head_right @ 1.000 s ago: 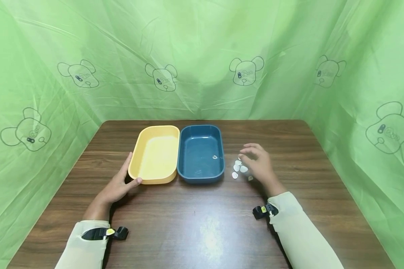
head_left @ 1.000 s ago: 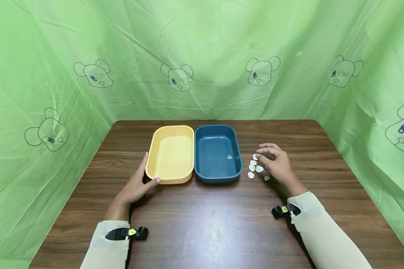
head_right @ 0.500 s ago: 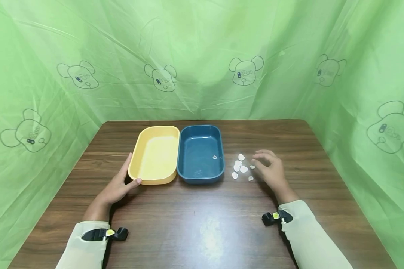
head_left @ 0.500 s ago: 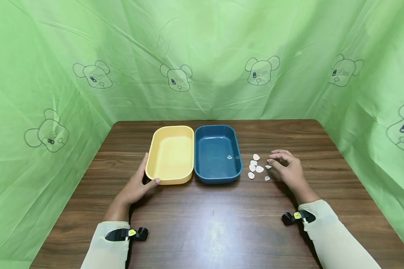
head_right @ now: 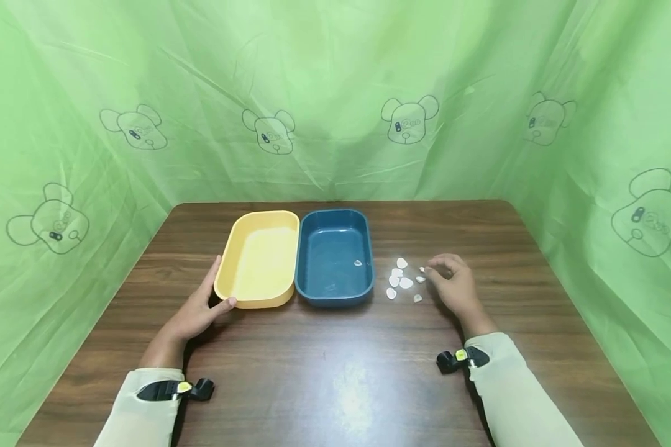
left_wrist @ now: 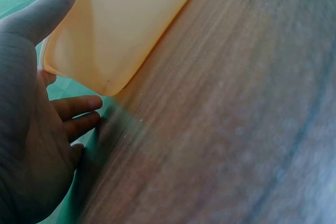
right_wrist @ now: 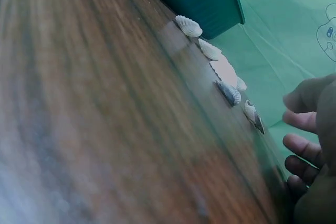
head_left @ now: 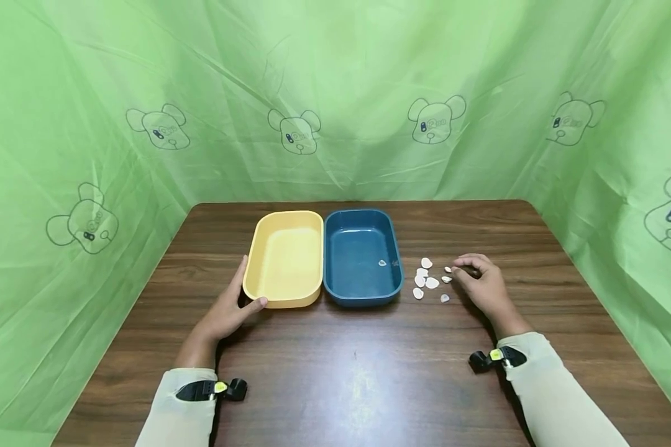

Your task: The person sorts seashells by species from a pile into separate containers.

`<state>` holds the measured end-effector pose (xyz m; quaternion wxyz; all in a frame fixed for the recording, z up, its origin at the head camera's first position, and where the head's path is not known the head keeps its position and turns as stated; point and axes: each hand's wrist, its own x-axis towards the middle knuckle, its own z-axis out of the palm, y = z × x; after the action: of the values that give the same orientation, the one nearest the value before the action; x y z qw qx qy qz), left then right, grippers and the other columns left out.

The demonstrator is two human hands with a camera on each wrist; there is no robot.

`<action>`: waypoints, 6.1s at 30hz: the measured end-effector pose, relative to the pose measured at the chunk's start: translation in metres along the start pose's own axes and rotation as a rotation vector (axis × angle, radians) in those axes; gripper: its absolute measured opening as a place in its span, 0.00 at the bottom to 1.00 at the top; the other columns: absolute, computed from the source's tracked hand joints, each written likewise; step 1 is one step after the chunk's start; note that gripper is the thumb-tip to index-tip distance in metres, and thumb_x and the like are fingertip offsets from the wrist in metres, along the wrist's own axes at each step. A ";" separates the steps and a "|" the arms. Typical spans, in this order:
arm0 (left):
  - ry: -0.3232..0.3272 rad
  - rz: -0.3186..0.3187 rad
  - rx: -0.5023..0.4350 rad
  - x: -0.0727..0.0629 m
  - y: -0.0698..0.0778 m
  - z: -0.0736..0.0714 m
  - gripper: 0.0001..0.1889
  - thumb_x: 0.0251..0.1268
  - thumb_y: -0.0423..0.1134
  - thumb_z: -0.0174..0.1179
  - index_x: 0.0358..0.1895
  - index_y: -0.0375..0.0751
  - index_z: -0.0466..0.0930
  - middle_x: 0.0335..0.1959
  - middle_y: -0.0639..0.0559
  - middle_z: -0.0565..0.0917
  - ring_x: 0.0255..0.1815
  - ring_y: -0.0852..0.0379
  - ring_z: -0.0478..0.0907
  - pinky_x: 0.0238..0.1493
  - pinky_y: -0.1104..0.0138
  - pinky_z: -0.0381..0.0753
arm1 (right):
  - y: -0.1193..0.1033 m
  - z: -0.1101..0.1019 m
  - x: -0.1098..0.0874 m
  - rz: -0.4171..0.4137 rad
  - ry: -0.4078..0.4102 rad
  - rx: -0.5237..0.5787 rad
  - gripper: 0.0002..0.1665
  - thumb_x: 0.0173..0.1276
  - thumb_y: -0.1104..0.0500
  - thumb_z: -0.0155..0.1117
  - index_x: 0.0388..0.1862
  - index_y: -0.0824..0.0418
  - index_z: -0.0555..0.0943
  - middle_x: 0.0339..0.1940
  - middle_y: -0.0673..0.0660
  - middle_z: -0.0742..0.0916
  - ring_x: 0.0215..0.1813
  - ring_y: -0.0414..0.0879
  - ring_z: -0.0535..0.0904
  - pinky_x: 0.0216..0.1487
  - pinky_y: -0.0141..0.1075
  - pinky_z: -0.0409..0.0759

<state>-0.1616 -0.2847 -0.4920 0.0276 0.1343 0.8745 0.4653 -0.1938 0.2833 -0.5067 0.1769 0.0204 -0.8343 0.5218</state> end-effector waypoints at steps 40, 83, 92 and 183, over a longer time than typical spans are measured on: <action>0.002 0.009 -0.032 0.000 -0.002 0.001 0.62 0.73 0.40 0.72 0.92 0.63 0.29 0.93 0.38 0.40 0.92 0.31 0.40 0.85 0.30 0.43 | 0.002 0.000 0.008 -0.001 -0.193 -0.326 0.10 0.78 0.67 0.69 0.53 0.67 0.90 0.62 0.71 0.80 0.70 0.72 0.67 0.69 0.71 0.58; 0.002 -0.002 -0.032 0.000 -0.001 0.001 0.62 0.73 0.41 0.73 0.92 0.61 0.29 0.93 0.38 0.40 0.93 0.32 0.39 0.85 0.30 0.42 | 0.000 0.004 0.002 -0.052 -0.040 -0.195 0.09 0.75 0.63 0.75 0.44 0.70 0.88 0.54 0.67 0.85 0.58 0.51 0.76 0.58 0.32 0.70; 0.002 -0.003 -0.031 0.000 -0.001 0.001 0.62 0.73 0.41 0.73 0.92 0.62 0.29 0.93 0.39 0.41 0.93 0.32 0.40 0.85 0.30 0.43 | -0.006 0.008 -0.001 -0.134 -0.021 -0.152 0.06 0.69 0.66 0.79 0.37 0.67 0.88 0.53 0.65 0.85 0.56 0.36 0.71 0.56 0.28 0.65; -0.025 0.000 -0.054 0.014 -0.018 -0.007 0.62 0.73 0.43 0.73 0.92 0.64 0.29 0.93 0.39 0.38 0.93 0.32 0.39 0.86 0.30 0.42 | -0.082 0.071 -0.001 -0.300 -0.150 -0.111 0.12 0.68 0.69 0.78 0.49 0.68 0.89 0.61 0.69 0.84 0.68 0.65 0.74 0.69 0.45 0.67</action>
<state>-0.1800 -0.2957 -0.5017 0.0419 0.1393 0.8612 0.4871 -0.1948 0.1838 -0.4644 0.1909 0.1738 -0.8601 0.4399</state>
